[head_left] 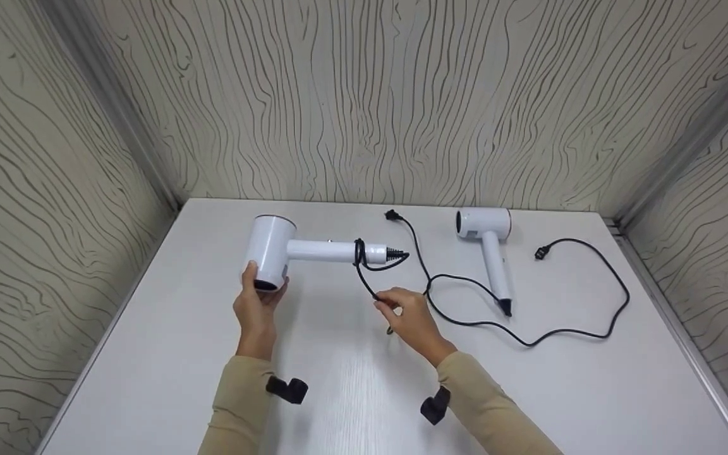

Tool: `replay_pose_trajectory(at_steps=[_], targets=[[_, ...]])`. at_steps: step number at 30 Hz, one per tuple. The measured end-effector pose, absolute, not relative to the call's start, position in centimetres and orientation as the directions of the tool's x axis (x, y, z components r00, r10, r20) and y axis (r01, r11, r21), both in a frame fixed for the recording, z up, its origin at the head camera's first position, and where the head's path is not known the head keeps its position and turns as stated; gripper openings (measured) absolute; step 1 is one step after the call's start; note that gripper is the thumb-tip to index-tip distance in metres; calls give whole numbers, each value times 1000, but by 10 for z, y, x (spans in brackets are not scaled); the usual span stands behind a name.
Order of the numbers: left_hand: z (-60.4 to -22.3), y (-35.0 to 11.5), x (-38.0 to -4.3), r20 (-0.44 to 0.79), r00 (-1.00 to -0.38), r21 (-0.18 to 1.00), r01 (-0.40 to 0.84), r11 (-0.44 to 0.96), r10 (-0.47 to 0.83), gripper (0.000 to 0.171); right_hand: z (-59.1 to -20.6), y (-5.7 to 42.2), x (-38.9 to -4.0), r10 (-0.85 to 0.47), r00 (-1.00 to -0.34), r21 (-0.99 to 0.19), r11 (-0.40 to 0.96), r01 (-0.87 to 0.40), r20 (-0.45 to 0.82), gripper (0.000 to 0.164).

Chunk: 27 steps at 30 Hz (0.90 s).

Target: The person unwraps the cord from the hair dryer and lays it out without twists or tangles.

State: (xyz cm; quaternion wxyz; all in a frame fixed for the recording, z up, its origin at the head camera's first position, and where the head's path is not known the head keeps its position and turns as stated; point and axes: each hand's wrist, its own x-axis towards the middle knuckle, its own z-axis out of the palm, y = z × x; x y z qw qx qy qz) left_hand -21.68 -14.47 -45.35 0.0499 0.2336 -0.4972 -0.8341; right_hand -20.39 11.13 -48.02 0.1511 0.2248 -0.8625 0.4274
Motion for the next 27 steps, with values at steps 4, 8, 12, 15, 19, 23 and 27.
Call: replay_pose_trajectory(at_steps=[4, 8, 12, 15, 19, 23, 27], targets=[[-453, -146, -216, -338, -884, 864, -154, -480, -324, 72, -478, 112, -204, -252, -831, -653, 523, -548, 496, 9], [-454, -146, -216, -338, -880, 871, -159, -464, -334, 72, -477, 113, -204, -250, -803, -626, 517, -583, 541, 8], [-456, -147, -216, -342, -871, 876, -159, -455, -354, 74, -476, 115, -203, -244, -803, -633, 507, -584, 544, 7], [-458, -147, -216, -345, -864, 877, -159, -453, -366, 74, -476, 116, -202, -243, -796, -629, 503, -592, 555, 7], [-459, -148, -217, -350, -859, 881, -166, -442, -374, 74, -475, 116, -202, -243, -768, -603, 499, -623, 592, 7], [-460, -148, -218, -349, -855, 887, -170, -430, -383, 74, -475, 116, -203, -237, -743, -585, 487, -649, 626, 8], [-460, -147, -217, -349, -853, 888, -169, -428, -387, 76, -475, 116, -204, -235, -722, -570, 477, -669, 651, 8]])
